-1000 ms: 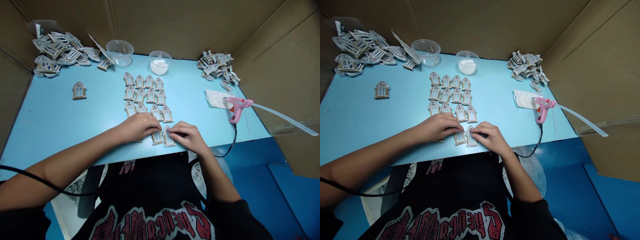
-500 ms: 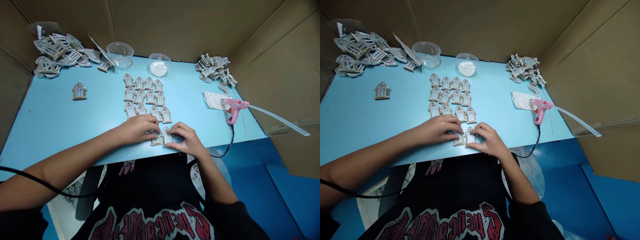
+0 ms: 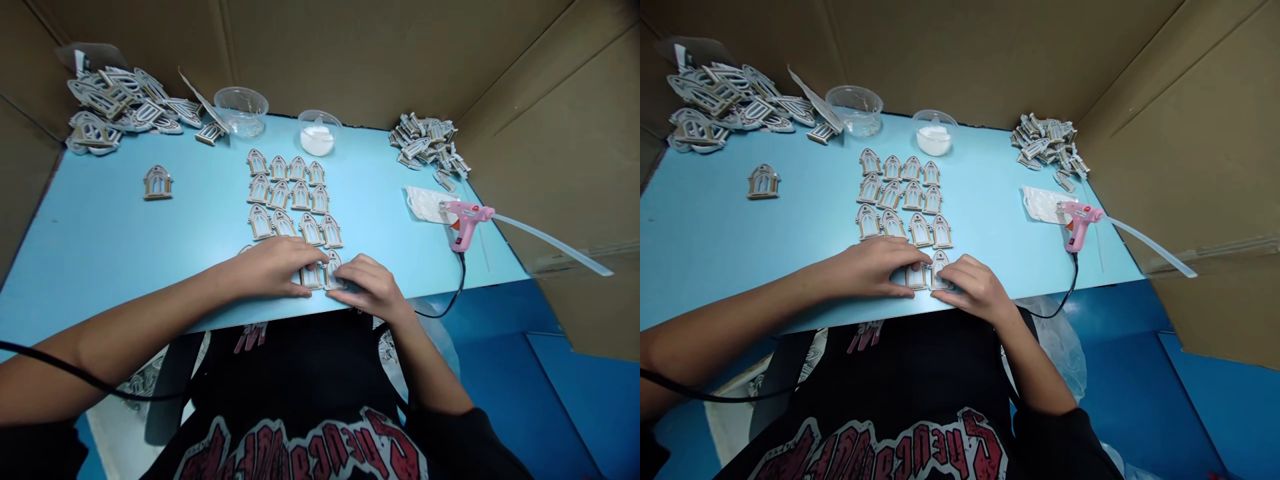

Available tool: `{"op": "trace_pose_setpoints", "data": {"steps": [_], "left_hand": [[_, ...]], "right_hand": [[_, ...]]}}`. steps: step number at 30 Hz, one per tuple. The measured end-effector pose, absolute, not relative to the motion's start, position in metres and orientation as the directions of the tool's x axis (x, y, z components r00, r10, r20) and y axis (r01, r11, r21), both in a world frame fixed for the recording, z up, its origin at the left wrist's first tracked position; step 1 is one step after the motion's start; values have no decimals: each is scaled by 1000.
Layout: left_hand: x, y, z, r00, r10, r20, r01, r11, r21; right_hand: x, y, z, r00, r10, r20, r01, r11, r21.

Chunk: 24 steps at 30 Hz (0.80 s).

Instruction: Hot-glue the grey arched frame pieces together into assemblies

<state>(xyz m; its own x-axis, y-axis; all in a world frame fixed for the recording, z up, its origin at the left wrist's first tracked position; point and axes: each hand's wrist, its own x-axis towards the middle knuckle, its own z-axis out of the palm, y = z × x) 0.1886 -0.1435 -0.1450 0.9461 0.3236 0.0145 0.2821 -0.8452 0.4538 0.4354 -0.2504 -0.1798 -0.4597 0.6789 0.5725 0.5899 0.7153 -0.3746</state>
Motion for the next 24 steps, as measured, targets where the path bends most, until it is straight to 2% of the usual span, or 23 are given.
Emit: {"op": "trace_pose_setpoints", "data": {"steps": [5,10,16,20,24], "left_hand": [[187,-143,-143,934,356,32,308,-847,433],[188,-140,-141,926,378,10,338,-839,425],[186,-138,-141,939,344,18,302,-846,440],[183,-134,-139,934,348,83,285,-864,414],[182,-133,-138,876,449,175,368,-858,358]], "right_hand": [[435,-250,-177,-412,689,596,651,680,-337],[434,-250,-176,-397,722,566,665,652,-365],[435,-248,-177,-428,746,510,655,645,-394],[436,-249,-178,-419,739,527,664,645,-377],[437,-249,-179,-385,781,492,712,590,-381]]}}
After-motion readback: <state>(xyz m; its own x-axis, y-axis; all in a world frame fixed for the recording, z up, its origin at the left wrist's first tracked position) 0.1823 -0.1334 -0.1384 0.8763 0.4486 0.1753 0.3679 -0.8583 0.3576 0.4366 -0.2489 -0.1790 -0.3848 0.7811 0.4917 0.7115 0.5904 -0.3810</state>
